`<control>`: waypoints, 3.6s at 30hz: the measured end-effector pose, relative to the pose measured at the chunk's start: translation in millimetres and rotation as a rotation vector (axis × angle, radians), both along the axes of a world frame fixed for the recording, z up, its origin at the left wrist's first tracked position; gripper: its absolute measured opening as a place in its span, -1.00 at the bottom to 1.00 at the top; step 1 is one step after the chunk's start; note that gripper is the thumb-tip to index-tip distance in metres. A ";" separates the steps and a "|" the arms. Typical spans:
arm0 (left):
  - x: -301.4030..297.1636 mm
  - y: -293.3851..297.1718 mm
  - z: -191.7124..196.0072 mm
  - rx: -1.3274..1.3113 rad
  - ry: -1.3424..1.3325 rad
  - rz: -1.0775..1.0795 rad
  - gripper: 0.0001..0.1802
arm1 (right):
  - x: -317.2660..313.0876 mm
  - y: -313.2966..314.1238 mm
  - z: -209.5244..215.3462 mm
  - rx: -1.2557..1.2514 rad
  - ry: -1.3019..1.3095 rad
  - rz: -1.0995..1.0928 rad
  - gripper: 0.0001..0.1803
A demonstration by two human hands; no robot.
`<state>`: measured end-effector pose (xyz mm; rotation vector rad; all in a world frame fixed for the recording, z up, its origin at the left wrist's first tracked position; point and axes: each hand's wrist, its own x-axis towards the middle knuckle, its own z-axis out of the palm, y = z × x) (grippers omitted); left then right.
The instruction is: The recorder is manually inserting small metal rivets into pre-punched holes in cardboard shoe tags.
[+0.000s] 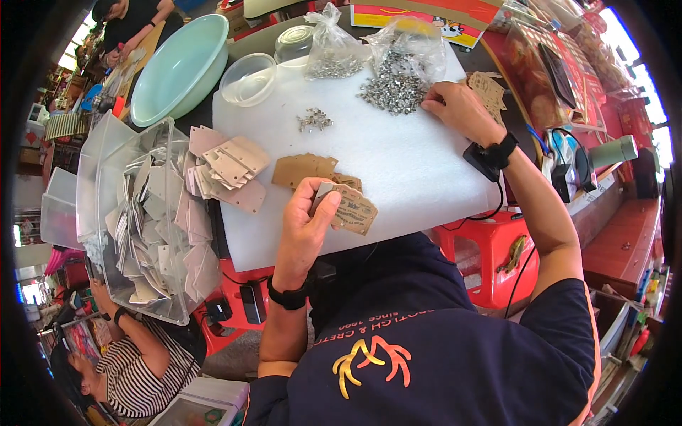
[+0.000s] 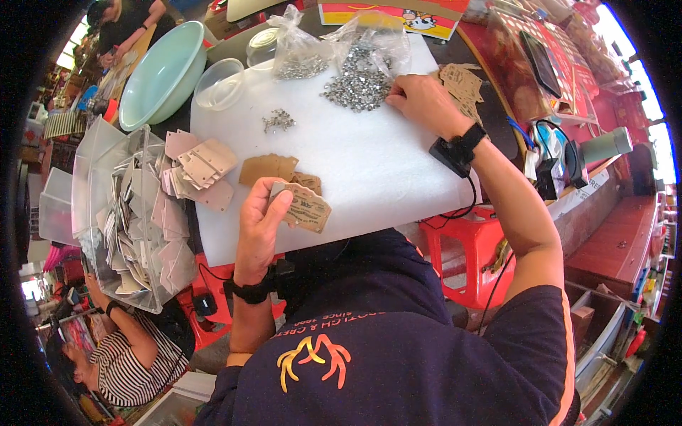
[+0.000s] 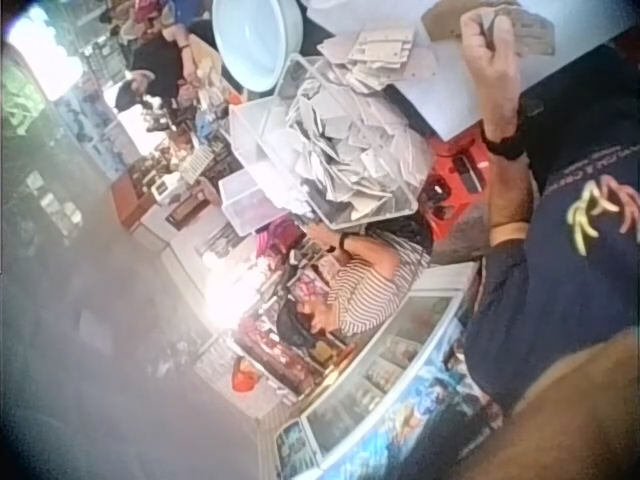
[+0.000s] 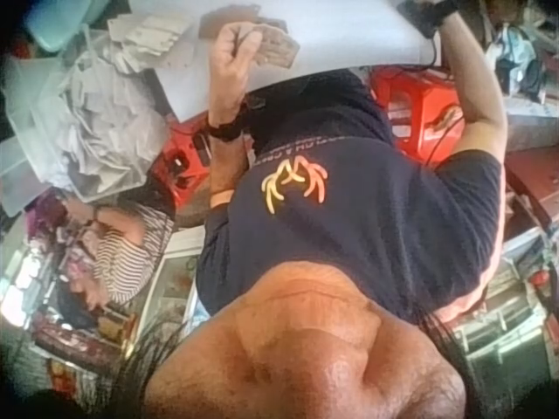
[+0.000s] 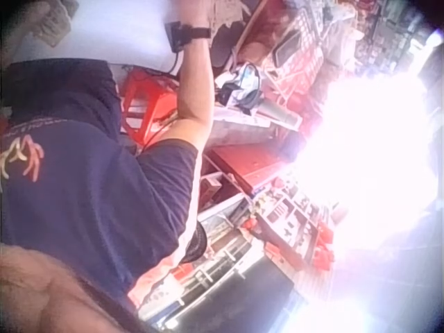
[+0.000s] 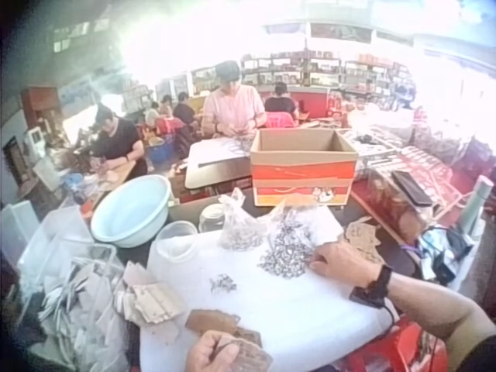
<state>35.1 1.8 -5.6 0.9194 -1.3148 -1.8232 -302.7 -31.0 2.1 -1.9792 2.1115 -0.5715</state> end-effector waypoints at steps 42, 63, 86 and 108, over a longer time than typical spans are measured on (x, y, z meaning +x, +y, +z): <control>-36.6 -3.9 16.7 -0.530 -0.162 0.188 -0.84 | 123.2 50.7 43.9 -0.233 -0.537 0.443 -0.88; -34.1 -3.6 18.3 -0.704 -0.217 0.188 -0.85 | 121.2 42.3 39.9 -0.406 -0.419 0.515 -0.82; -28.4 -2.7 11.3 -0.506 -0.142 0.128 -0.83 | 117.2 43.5 34.9 0.027 -0.743 0.427 -0.82; -2.7 -1.2 6.2 -0.040 0.477 0.259 -0.66 | 138.2 38.2 42.7 0.475 -1.000 0.405 -0.68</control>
